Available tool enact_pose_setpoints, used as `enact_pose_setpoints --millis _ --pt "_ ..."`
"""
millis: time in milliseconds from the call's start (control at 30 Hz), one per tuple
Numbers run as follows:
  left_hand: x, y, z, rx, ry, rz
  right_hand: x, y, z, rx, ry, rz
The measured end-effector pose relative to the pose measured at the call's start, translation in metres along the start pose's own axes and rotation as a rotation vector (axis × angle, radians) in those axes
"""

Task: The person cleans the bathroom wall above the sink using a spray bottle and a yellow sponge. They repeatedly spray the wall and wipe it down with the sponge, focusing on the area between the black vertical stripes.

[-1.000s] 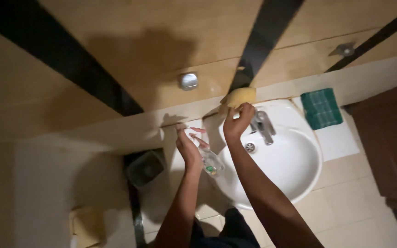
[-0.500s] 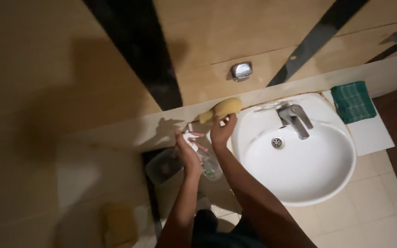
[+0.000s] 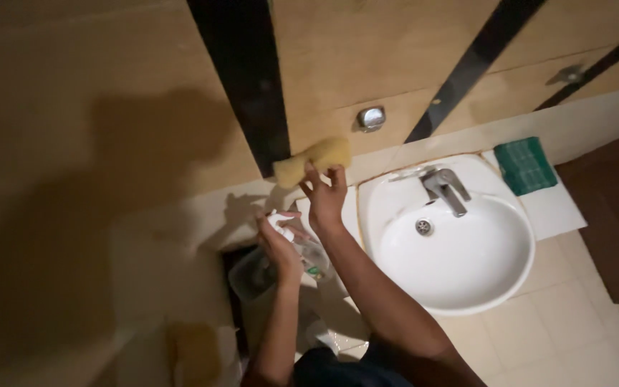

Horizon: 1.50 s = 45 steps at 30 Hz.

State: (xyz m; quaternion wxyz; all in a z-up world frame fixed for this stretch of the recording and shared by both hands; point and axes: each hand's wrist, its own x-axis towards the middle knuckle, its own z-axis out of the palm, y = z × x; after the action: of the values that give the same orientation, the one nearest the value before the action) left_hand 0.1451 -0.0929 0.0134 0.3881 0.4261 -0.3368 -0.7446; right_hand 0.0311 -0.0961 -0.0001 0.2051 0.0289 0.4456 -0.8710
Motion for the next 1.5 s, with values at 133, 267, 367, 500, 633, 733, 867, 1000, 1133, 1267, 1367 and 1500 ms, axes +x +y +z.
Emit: enact_pose_setpoints --millis 133,267,367,500,633,733,867,1000,1133,1267,1367,1500 --pt "0.014 -0.025 -0.004 -0.108 -0.024 0.022 -0.028 -0.052 0.017 -0.189 -0.209 -0.131" --pt "-0.012 0.010 0.018 -0.007 -0.001 0.051 -0.055 -0.119 0.035 -0.759 -0.349 -0.783" --pt "-0.023 0.020 0.024 0.001 -0.028 0.083 -0.056 -0.150 0.040 -1.002 -0.413 -1.135" --pt "-0.022 0.023 0.023 0.090 0.035 0.024 -0.031 -0.188 0.057 -1.123 -0.381 -1.365" --pt "-0.018 0.027 0.018 0.007 -0.047 0.109 -0.029 -0.223 0.088 -1.121 -0.362 -1.508" --pt "-0.030 0.047 0.027 -0.017 -0.043 0.099 -0.016 -0.219 0.092 -1.173 -0.336 -1.617" --pt "-0.028 0.051 0.023 0.000 -0.066 0.171 0.007 -0.177 0.066 -1.290 -0.363 -1.657" --pt "-0.018 0.043 0.015 -0.019 -0.066 0.150 0.029 -0.123 0.018 -1.563 -0.471 -1.620" --pt "-0.030 0.056 0.015 -0.012 -0.108 0.190 0.028 -0.105 -0.012 -1.639 -0.602 -1.571" --pt "-0.037 0.059 0.012 -0.008 -0.094 0.147 0.015 -0.100 -0.025 -1.643 -0.659 -1.440" --pt "-0.034 0.059 0.007 0.011 -0.104 0.164 0.000 -0.112 -0.016 -1.634 -0.623 -1.414" --pt "-0.035 0.063 0.007 0.007 -0.075 0.159 -0.016 -0.154 0.025 -1.477 -0.525 -1.448"
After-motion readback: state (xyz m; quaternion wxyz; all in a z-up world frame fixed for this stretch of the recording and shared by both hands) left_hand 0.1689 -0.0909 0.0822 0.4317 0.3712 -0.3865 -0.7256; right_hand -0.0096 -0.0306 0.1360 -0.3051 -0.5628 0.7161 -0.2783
